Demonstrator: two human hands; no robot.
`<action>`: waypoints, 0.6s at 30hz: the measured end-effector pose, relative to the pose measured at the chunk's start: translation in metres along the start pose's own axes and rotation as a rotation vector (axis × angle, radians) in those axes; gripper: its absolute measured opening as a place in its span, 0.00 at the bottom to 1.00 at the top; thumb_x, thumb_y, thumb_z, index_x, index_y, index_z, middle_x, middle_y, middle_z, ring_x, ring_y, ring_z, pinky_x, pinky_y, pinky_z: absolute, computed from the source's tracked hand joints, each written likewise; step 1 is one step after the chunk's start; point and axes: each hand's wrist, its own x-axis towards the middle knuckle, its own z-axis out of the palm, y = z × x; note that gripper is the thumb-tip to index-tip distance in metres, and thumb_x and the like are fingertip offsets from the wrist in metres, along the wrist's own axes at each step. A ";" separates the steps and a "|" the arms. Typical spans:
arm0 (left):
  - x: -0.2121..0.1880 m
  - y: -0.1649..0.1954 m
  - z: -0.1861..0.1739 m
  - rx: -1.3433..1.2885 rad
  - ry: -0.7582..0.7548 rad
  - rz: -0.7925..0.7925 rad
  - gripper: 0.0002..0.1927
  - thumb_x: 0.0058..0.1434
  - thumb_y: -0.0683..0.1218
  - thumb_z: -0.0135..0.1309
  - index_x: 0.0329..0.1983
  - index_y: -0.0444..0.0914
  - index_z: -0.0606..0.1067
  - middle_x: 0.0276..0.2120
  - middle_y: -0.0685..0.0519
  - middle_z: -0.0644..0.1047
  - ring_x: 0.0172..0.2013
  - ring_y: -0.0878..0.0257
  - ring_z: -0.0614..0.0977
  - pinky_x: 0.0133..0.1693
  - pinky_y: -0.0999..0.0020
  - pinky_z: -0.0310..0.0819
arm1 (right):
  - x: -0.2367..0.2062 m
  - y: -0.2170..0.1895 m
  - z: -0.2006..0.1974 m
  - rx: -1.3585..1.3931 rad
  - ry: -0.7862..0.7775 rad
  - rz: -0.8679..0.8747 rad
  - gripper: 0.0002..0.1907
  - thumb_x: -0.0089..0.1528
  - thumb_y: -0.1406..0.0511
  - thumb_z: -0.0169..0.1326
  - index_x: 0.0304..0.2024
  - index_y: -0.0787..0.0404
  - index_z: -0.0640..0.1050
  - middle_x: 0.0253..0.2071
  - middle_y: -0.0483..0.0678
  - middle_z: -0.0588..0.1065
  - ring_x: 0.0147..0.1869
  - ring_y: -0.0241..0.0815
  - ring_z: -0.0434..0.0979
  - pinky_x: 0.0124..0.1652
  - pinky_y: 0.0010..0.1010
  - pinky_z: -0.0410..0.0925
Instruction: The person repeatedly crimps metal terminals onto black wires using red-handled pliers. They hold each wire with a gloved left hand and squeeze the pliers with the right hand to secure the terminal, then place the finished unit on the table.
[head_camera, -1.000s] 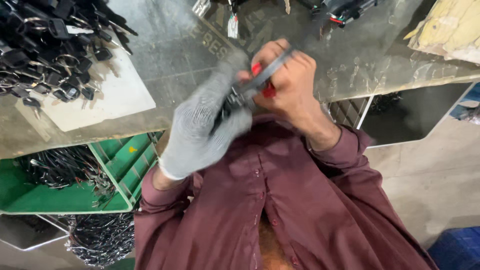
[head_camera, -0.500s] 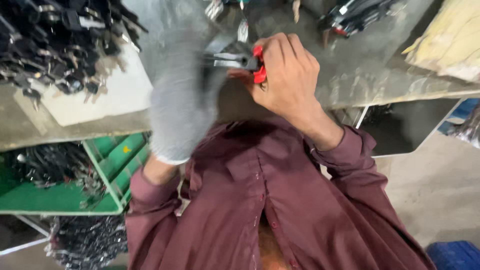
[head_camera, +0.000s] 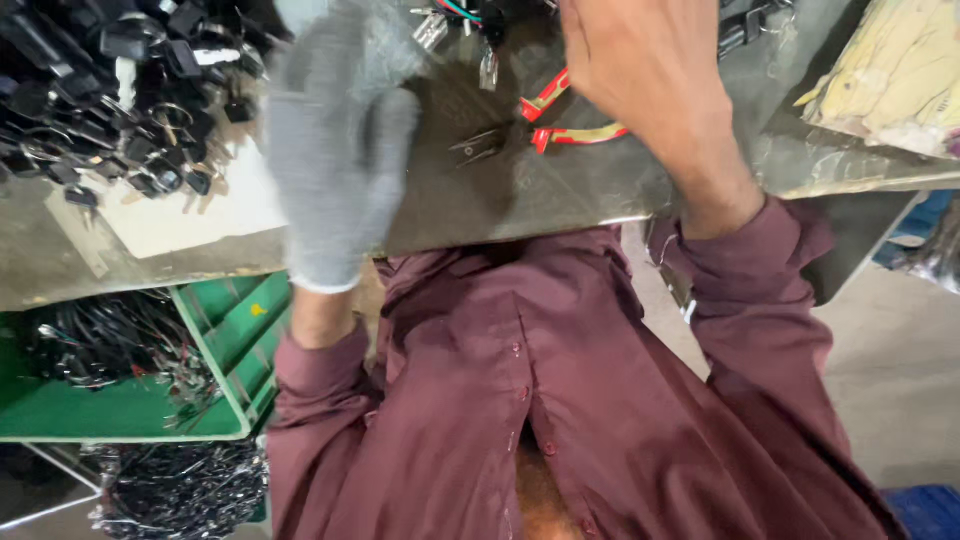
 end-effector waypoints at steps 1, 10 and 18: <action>-0.001 0.011 0.009 0.009 -0.021 -0.006 0.21 0.72 0.47 0.59 0.64 0.35 0.71 0.59 0.40 0.74 0.60 0.42 0.73 0.62 0.49 0.67 | -0.004 -0.003 0.000 0.079 0.016 0.007 0.04 0.69 0.67 0.55 0.38 0.59 0.78 0.32 0.50 0.73 0.35 0.53 0.74 0.36 0.43 0.63; 0.005 0.036 0.031 -0.399 -0.019 -0.204 0.20 0.76 0.46 0.58 0.67 0.37 0.70 0.58 0.45 0.76 0.57 0.53 0.79 0.61 0.64 0.73 | 0.024 -0.031 -0.021 0.378 0.144 -0.106 0.16 0.71 0.58 0.65 0.49 0.63 0.76 0.43 0.47 0.75 0.47 0.54 0.76 0.45 0.43 0.65; -0.041 0.054 0.024 -0.655 0.026 -0.189 0.17 0.75 0.40 0.47 0.64 0.32 0.67 0.56 0.45 0.75 0.54 0.57 0.78 0.59 0.67 0.73 | -0.035 -0.101 -0.021 0.455 0.261 -0.028 0.29 0.52 0.56 0.73 0.46 0.64 0.74 0.45 0.55 0.73 0.47 0.55 0.74 0.46 0.46 0.65</action>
